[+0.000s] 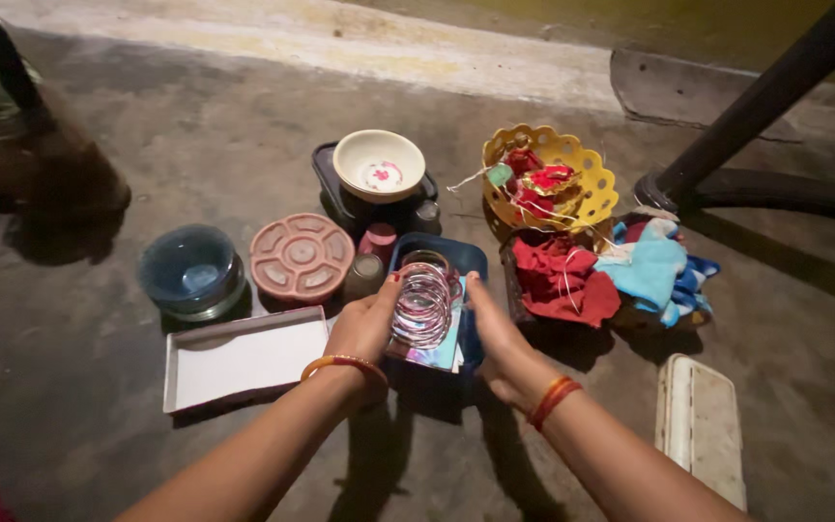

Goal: The person sits on the floor and organizes various jewelry items. They place bangles into a blue container, wipe a white box with a red cloth, and arrange gold-colored bangles and necklaces into boxes and plastic containers.

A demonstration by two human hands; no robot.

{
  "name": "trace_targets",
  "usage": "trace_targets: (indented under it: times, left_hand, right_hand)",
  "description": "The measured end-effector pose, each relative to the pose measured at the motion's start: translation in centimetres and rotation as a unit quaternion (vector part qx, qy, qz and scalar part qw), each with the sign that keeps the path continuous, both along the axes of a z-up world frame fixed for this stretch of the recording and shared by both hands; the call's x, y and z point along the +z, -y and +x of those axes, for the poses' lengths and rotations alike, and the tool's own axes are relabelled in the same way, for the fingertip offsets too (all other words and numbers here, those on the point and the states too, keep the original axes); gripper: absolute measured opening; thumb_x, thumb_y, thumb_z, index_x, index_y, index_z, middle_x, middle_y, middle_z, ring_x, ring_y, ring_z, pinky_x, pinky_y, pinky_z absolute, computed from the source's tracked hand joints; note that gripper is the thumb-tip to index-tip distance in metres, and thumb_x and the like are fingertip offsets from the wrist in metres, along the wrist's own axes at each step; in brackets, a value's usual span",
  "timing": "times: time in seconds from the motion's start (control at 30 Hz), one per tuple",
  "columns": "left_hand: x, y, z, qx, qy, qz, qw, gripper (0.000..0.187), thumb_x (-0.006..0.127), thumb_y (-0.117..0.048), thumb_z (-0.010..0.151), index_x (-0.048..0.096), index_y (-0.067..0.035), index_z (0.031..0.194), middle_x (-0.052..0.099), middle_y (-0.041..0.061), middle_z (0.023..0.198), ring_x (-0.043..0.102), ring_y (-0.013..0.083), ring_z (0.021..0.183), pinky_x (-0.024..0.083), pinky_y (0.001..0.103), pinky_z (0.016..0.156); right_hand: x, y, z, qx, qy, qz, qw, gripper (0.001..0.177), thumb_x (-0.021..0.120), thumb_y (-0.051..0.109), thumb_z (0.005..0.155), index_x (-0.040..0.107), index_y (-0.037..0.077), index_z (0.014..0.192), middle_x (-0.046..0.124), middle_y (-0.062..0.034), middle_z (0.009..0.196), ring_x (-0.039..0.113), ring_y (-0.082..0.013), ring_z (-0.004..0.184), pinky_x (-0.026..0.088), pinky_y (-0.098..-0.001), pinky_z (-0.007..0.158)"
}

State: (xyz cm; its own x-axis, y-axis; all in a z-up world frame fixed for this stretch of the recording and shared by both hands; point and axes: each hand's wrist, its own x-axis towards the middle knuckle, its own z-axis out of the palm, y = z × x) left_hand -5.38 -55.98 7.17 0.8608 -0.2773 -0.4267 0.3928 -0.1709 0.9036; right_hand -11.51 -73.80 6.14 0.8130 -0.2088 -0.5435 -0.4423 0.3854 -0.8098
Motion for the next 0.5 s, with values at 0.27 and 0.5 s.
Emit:
trace_targets:
  times: [0.27, 0.5]
  left_hand:
    - [0.7, -2.7, 0.1, 0.001, -0.002, -0.021, 1.0, 0.067, 0.054, -0.055, 0.096, 0.072, 0.004, 0.123, 0.078, 0.016, 0.113, 0.067, 0.0232, 0.105, 0.049, 0.035, 0.095]
    - [2.1, -6.9, 0.8, 0.043, 0.104, 0.072, 0.991, 0.052, 0.056, -0.043, 0.094, 0.07, -0.005, 0.126, 0.075, 0.016, 0.111, 0.07, 0.0256, 0.101, 0.05, 0.037, 0.092]
  right_hand:
    - [1.5, -5.7, 4.3, -0.098, -0.12, -0.468, 0.87, 0.08, 0.054, 0.062, 0.096, 0.039, 0.004, 0.15, 0.019, -0.0276, 0.161, 0.019, -0.0464, 0.149, 0.024, -0.0559, 0.115]
    - [5.3, -12.5, 7.5, -0.03, -0.026, -0.433, 0.9, 0.063, 0.052, 0.055, 0.093, 0.052, 0.009, 0.136, 0.039, -0.019, 0.148, 0.036, -0.034, 0.138, 0.032, -0.0463, 0.111]
